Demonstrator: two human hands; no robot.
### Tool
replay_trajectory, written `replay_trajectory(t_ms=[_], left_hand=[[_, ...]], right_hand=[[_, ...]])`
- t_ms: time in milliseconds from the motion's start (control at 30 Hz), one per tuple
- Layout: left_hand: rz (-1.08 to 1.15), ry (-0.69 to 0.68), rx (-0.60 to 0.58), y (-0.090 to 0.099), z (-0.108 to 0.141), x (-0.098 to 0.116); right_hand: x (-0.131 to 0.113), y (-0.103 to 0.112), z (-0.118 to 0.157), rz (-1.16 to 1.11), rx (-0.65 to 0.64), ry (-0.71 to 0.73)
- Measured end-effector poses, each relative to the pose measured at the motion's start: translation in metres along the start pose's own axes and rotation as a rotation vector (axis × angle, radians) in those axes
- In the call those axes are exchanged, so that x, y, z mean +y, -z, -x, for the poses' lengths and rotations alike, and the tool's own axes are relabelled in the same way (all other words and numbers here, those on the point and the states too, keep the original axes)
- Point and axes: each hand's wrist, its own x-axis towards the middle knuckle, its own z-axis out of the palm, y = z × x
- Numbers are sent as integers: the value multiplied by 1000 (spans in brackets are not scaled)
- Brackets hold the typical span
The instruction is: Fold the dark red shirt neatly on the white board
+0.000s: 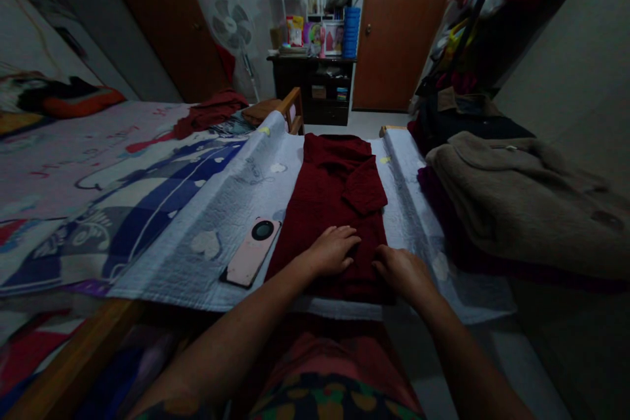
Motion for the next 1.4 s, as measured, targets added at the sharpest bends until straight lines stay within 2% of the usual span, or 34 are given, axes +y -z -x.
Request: replay_trajectory(t_ms=[133,200,300,433,533,733,900,1067,1167,1300,1400], left_hand=[[86,-21,73,6,14,5],[107,23,142,10,25,7],[74,145,216,17,48,7],[44,285,122,21,82,2],[53,307,37,22,101,1],[71,308,14,22,113,2],[206,289,55,22,110,-6],[249,319,185,17,107,-2],[235,314,231,9,107,6],[190,280,160,1,116,13],[252,274,171,3,128,13]], right_hand=[[-8,2,-2,-163,85,262],[-9,-4,-4,-199,23,363],[-9,-12,-6,-167,-54,378],[-18,-10,-11,-153,-11,358],[-29,-7,-15,-219,47,409],[-33,-11,-25,-277,-99,572],[-17,-18,-43,-578,-198,492],[-9,-21,-47,-826,-197,385],[-11,-20,-42,-851,-200,374],[-11,-16,-38,-812,-226,388],[-11,-15,-38,-787,-244,376]])
